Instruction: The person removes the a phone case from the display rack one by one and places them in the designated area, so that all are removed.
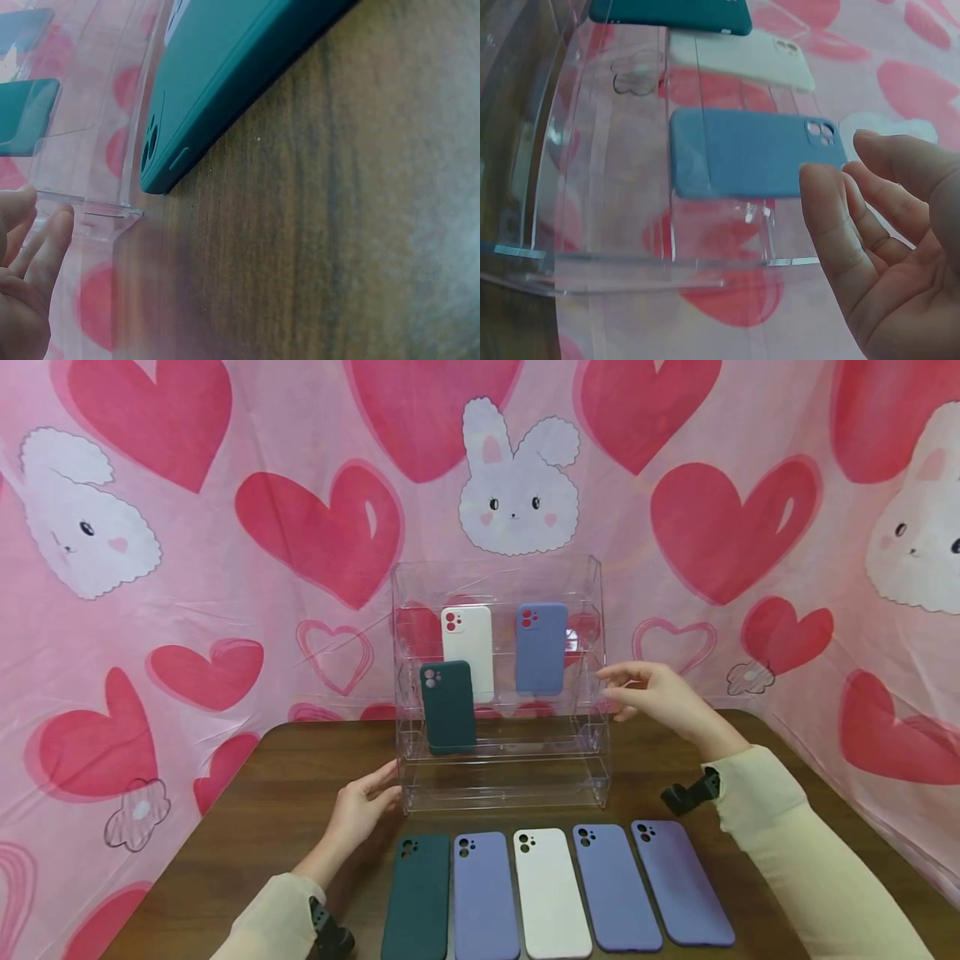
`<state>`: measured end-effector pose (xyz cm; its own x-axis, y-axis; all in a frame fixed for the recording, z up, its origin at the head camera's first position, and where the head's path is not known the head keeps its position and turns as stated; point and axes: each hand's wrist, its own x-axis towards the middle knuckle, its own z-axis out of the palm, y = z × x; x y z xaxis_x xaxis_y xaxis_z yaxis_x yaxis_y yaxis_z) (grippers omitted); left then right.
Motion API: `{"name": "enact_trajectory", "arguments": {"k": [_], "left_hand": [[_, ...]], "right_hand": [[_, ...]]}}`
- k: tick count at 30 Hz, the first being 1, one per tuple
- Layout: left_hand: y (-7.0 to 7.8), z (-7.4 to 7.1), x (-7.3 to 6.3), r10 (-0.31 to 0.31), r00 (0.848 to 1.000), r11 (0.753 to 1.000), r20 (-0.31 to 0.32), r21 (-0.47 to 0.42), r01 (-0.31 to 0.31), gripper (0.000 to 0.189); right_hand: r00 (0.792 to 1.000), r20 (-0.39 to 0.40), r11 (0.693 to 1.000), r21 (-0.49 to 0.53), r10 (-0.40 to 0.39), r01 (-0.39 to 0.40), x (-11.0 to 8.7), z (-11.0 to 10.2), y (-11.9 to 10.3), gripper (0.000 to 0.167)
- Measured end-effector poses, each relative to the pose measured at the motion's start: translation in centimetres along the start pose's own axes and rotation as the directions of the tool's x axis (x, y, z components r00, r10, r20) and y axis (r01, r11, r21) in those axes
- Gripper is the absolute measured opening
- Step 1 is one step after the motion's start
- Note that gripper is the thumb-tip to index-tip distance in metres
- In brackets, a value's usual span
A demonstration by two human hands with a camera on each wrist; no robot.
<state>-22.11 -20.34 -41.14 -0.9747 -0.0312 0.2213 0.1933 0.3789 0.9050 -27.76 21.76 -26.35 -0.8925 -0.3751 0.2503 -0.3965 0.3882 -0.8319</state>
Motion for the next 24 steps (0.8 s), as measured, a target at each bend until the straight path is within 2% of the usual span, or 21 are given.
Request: {"name": "enact_trajectory", "arguments": {"k": [7, 16, 24], "left_hand": [[0.1, 0.0, -0.1, 0.005, 1.000, 1.000, 0.002, -0.010, -0.005, 0.047], [0.0, -0.1, -0.1, 0.014, 1.000, 1.000, -0.001, -0.018, -0.014, 0.047], [0.1, -0.1, -0.1, 0.014, 1.000, 1.000, -0.003, -0.014, -0.014, 0.047]], "right_hand": [[0.999, -0.005, 0.999, -0.037, -0.035, 0.034, 1.7, 1.1, -1.3, 0.038], [0.998, 0.033, 0.998, 0.008, -0.056, 0.056, 4.1, 3.3, -3.2, 0.044], [0.993, 0.066, 0.995, 0.030, -0.094, 0.092, 6.5, 5.4, -4.6, 0.043]]}}
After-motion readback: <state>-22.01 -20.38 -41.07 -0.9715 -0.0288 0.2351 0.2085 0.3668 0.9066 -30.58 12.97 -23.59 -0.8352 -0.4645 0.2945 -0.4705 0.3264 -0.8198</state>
